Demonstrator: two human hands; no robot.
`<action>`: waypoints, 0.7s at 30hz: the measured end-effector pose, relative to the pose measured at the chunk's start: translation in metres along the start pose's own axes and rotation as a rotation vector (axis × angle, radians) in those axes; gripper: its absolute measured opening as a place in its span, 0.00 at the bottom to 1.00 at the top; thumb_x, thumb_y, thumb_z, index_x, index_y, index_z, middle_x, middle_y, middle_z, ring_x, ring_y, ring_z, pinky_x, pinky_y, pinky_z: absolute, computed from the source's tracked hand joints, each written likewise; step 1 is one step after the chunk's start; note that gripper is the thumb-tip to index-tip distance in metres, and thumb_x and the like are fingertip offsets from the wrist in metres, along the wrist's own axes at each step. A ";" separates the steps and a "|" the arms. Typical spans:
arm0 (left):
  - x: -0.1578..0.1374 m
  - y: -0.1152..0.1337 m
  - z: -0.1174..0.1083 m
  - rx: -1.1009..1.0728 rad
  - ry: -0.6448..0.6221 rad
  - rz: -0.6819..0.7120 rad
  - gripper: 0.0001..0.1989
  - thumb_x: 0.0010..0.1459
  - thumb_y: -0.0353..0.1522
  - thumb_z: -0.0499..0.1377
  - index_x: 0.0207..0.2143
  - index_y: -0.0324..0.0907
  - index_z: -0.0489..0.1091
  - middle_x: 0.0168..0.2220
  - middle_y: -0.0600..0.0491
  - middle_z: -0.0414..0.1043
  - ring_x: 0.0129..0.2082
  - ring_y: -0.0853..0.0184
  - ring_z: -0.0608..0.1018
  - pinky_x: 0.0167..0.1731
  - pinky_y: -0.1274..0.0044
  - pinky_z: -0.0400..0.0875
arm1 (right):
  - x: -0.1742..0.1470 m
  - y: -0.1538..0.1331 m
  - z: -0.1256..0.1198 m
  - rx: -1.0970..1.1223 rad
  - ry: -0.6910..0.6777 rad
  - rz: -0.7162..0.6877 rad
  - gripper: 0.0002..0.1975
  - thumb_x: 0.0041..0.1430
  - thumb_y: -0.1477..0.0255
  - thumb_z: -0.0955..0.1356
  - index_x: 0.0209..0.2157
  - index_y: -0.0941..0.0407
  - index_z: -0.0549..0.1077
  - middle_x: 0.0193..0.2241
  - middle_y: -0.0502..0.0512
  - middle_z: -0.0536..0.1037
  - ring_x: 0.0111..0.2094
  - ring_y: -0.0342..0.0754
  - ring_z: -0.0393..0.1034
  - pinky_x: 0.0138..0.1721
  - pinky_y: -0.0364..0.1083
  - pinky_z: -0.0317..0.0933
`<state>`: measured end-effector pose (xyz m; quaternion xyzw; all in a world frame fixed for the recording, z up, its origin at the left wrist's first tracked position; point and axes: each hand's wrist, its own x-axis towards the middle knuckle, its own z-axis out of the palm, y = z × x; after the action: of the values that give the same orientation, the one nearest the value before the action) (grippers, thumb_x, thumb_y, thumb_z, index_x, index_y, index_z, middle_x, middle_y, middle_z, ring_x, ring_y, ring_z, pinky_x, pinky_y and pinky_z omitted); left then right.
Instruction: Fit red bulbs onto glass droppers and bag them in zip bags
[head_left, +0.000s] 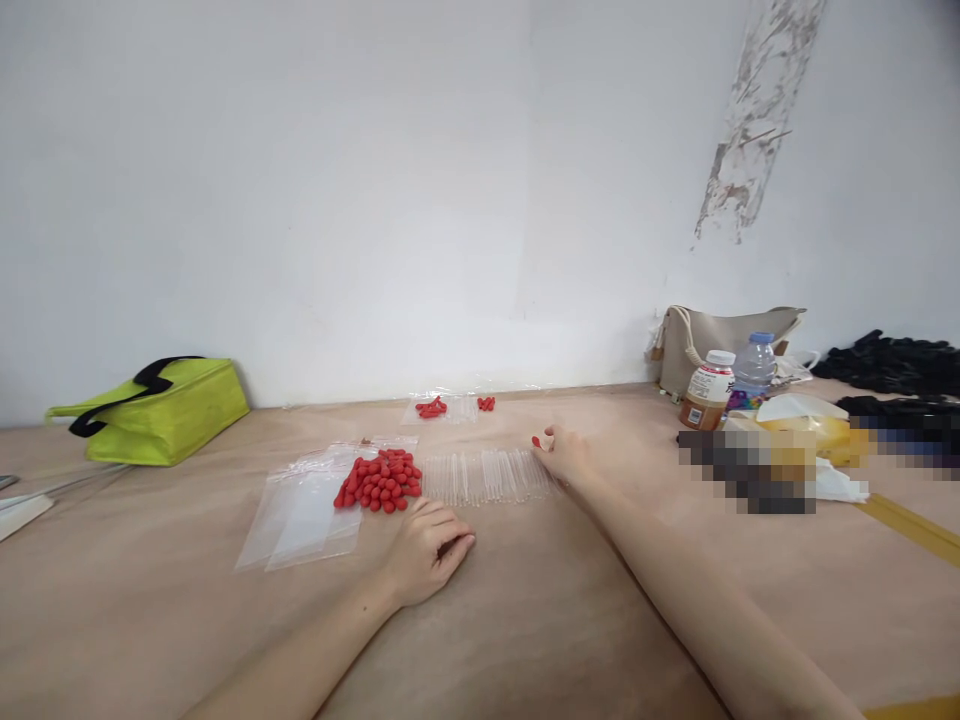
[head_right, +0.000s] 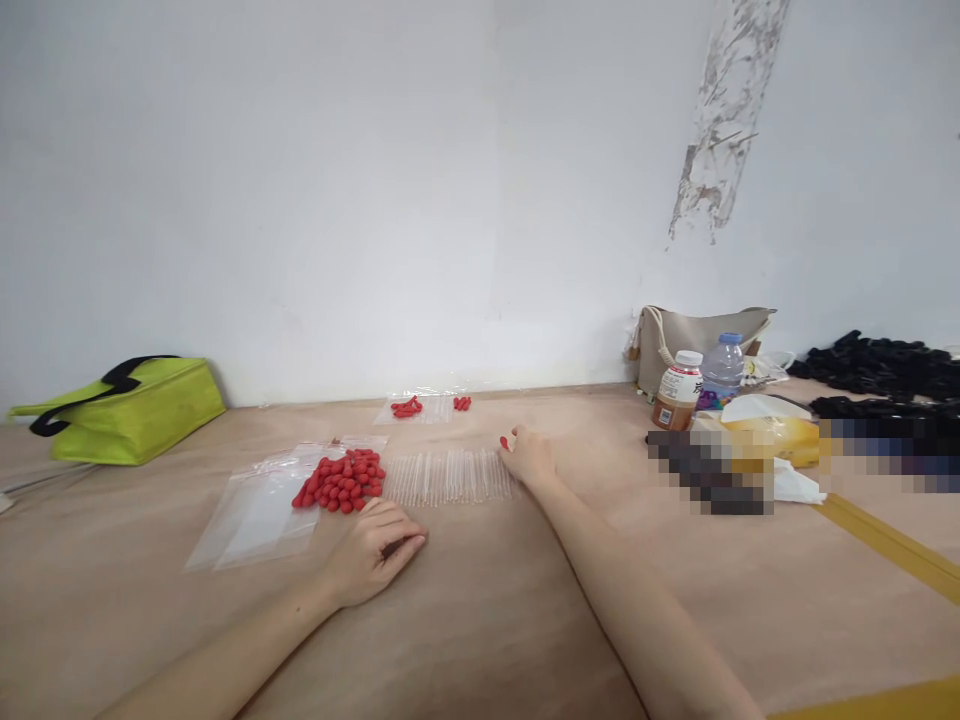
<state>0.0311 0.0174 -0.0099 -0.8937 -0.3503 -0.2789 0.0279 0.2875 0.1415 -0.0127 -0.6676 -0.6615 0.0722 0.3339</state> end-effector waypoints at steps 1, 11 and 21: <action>0.000 0.000 0.000 -0.002 0.000 0.001 0.10 0.58 0.31 0.50 0.31 0.42 0.71 0.25 0.54 0.69 0.28 0.67 0.68 0.33 0.73 0.57 | 0.002 0.001 -0.003 0.007 0.007 0.012 0.18 0.49 0.64 0.65 0.41 0.59 0.68 0.27 0.57 0.74 0.32 0.49 0.68 0.31 0.44 0.56; 0.000 0.001 0.000 0.001 0.004 -0.005 0.10 0.58 0.31 0.50 0.30 0.42 0.71 0.24 0.54 0.69 0.27 0.67 0.68 0.32 0.73 0.57 | -0.006 0.062 -0.026 0.303 -0.045 0.043 0.17 0.48 0.62 0.66 0.37 0.60 0.70 0.29 0.56 0.74 0.27 0.44 0.67 0.27 0.41 0.59; -0.001 0.004 -0.002 0.049 0.077 -0.076 0.11 0.56 0.33 0.51 0.22 0.40 0.66 0.21 0.55 0.66 0.26 0.68 0.67 0.32 0.74 0.58 | -0.013 0.059 -0.016 0.354 -0.093 -0.221 0.13 0.46 0.63 0.67 0.33 0.55 0.76 0.35 0.55 0.71 0.35 0.46 0.67 0.39 0.46 0.60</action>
<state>0.0324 0.0131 -0.0079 -0.8673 -0.3896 -0.3054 0.0527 0.3443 0.1300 -0.0371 -0.5181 -0.7224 0.1808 0.4208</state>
